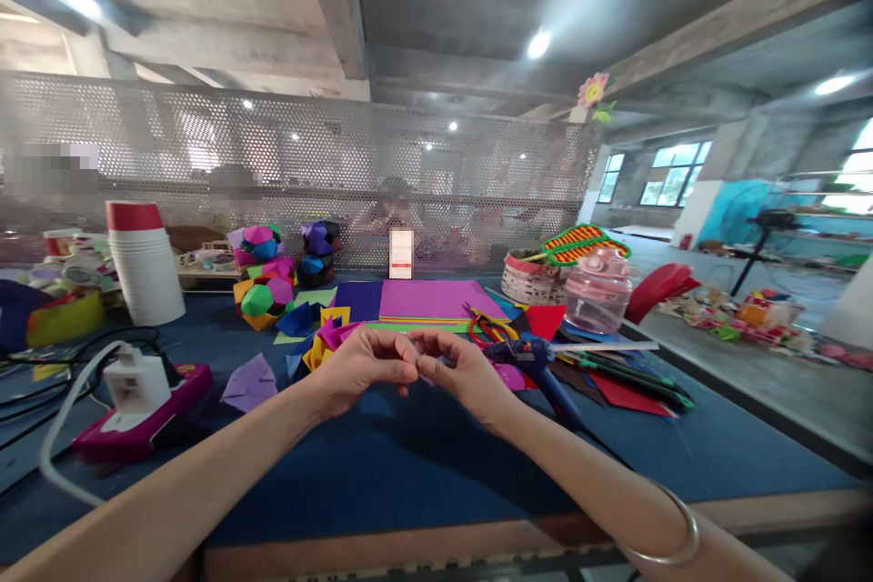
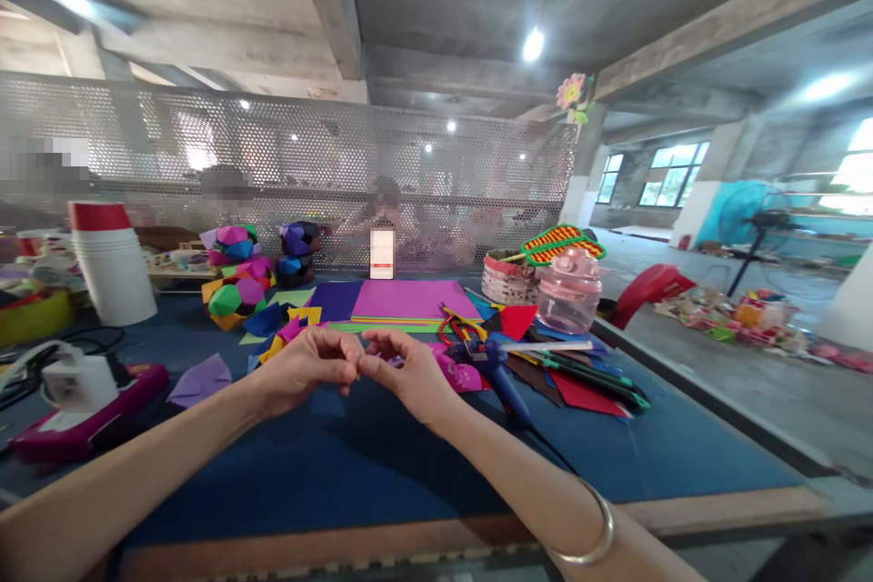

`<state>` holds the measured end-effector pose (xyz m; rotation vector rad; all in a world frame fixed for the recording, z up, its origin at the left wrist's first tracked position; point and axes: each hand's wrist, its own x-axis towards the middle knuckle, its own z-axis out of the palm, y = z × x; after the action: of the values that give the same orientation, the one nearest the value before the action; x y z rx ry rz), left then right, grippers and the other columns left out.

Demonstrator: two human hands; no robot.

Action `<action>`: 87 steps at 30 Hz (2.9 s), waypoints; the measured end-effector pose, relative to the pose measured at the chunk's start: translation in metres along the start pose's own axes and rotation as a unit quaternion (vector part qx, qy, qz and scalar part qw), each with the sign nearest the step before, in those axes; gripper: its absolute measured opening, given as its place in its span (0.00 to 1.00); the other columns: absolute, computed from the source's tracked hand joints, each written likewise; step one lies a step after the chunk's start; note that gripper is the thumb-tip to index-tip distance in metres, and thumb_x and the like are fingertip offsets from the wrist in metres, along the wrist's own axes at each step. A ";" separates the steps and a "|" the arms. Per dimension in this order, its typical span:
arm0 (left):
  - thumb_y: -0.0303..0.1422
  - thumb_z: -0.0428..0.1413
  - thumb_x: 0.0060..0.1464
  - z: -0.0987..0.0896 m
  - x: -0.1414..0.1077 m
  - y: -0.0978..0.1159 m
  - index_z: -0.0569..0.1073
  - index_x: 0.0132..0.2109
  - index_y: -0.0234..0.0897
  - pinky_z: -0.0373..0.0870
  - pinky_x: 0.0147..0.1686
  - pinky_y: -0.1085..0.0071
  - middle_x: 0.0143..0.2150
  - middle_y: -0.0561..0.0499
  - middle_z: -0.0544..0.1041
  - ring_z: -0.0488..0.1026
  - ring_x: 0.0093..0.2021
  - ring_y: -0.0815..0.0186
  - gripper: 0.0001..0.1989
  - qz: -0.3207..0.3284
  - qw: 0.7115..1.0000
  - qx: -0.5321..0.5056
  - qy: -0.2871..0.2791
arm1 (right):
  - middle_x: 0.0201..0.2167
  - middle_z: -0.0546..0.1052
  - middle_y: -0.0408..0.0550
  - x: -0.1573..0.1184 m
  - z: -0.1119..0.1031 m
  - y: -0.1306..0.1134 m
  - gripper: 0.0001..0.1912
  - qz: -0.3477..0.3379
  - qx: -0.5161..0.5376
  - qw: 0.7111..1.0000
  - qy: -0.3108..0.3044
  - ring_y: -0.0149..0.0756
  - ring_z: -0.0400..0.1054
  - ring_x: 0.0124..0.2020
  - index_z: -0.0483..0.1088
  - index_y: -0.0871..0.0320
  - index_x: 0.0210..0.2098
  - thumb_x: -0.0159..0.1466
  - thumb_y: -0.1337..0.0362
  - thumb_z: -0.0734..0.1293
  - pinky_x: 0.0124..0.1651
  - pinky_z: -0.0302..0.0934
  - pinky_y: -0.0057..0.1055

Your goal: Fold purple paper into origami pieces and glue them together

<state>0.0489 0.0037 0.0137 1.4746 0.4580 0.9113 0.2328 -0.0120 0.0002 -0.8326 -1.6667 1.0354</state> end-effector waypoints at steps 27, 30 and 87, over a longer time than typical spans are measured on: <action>0.37 0.68 0.41 0.013 0.003 -0.003 0.74 0.30 0.31 0.72 0.27 0.74 0.26 0.54 0.74 0.72 0.25 0.71 0.15 0.036 0.990 0.061 0.119 | 0.38 0.76 0.48 -0.003 0.001 0.002 0.21 -0.027 -0.058 0.998 0.013 0.36 0.69 0.38 0.71 0.58 0.45 0.62 0.48 0.66 0.39 0.61 0.30; 0.38 0.68 0.42 0.012 0.003 -0.001 0.74 0.29 0.31 0.71 0.27 0.74 0.26 0.54 0.73 0.72 0.25 0.71 0.15 0.034 0.990 0.080 0.107 | 0.40 0.76 0.49 -0.003 0.001 0.001 0.22 -0.030 -0.063 0.998 0.009 0.40 0.70 0.44 0.71 0.58 0.46 0.61 0.48 0.67 0.44 0.62 0.33; 0.38 0.63 0.42 0.000 0.007 -0.010 0.72 0.28 0.33 0.68 0.22 0.75 0.24 0.53 0.73 0.68 0.20 0.72 0.12 -0.030 0.973 0.198 0.112 | 0.12 0.65 0.37 -0.007 -0.004 -0.004 0.27 0.078 0.153 0.985 -0.012 0.25 0.54 0.14 0.70 0.64 0.55 0.68 0.49 0.57 0.21 0.47 0.24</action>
<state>0.0556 0.0101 0.0062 1.7111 0.8881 0.9811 0.2382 -0.0192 0.0021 -0.7561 -1.4304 1.3745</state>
